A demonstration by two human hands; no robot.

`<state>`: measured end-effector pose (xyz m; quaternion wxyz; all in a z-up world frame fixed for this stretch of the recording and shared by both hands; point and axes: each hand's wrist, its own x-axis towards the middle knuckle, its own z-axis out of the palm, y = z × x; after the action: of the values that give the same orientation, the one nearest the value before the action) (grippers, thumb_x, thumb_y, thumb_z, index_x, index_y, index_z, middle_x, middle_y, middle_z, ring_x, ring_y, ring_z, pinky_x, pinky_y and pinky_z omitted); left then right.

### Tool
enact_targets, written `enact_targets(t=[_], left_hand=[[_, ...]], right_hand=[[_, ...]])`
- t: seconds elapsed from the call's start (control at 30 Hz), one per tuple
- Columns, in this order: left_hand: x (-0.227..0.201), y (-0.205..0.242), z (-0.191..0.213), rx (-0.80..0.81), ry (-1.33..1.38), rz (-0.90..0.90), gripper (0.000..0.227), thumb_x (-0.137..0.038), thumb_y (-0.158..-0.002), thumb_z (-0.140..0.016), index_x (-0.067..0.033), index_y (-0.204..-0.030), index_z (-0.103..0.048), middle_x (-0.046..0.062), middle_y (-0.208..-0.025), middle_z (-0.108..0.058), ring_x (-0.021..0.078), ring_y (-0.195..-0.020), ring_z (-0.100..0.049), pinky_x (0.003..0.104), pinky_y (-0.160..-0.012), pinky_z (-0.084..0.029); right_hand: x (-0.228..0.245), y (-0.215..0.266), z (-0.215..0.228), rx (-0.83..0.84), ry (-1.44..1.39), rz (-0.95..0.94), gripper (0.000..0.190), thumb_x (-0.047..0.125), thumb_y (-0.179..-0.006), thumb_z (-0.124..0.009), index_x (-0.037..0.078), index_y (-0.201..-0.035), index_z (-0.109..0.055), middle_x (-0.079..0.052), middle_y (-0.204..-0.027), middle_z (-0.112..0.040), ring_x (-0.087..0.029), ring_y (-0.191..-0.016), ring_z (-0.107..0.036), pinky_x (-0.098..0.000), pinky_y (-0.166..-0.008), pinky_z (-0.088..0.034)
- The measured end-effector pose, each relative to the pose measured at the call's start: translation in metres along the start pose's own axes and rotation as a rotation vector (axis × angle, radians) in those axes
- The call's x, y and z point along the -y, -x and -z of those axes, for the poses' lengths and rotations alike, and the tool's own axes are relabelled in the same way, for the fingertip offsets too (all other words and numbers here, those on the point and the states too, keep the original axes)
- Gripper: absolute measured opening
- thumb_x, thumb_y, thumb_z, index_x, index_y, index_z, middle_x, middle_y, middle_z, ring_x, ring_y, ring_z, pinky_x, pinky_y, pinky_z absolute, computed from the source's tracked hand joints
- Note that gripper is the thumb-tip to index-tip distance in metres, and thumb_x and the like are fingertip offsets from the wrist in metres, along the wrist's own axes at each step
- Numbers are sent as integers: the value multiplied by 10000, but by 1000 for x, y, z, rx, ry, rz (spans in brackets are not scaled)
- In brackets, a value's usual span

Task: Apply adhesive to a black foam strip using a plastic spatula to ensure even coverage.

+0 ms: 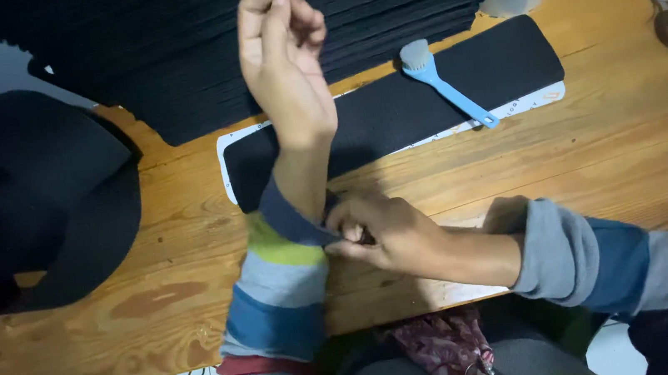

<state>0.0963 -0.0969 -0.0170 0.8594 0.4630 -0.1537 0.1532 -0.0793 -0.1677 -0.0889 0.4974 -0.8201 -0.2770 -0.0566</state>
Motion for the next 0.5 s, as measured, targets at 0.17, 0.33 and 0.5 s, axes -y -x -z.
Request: enact_targets(t=[0.17, 0.33, 0.5], left_hand=[[-5, 17, -6, 362, -907, -781, 270, 9, -915, -444, -133, -913, -674, -10, -951, -716, 242, -760, -595, 417, -753, -424], [-2, 15, -10, 190, -588, -264, 235, -32, -1015, -530, -218, -1001, -672, -93, -1029, -676, 34, -714, -551, 198, -662, -426], [-71, -25, -23, -76, 694, 419, 119, -66, -825, -651, -71, -901, -560, 30, -646, -404, 141, -611, -367, 317, -679, -408]], right_hand=[[39, -24, -10, 323, -21, 126, 278, 301, -1090, -418, 205, -897, -595, 0, -813, -549, -172, -729, -545, -401, -656, -398], [35, 22, -32, 162, 280, 385, 152, 312, -1078, -588, 160, -1079, -593, -43, -982, -624, -196, -907, -671, -335, -738, -510], [11, 1, -23, 223, -458, -249, 196, 161, -986, -576, 83, -1158, -627, -105, -1169, -638, -262, -1034, -640, -370, -865, -534]])
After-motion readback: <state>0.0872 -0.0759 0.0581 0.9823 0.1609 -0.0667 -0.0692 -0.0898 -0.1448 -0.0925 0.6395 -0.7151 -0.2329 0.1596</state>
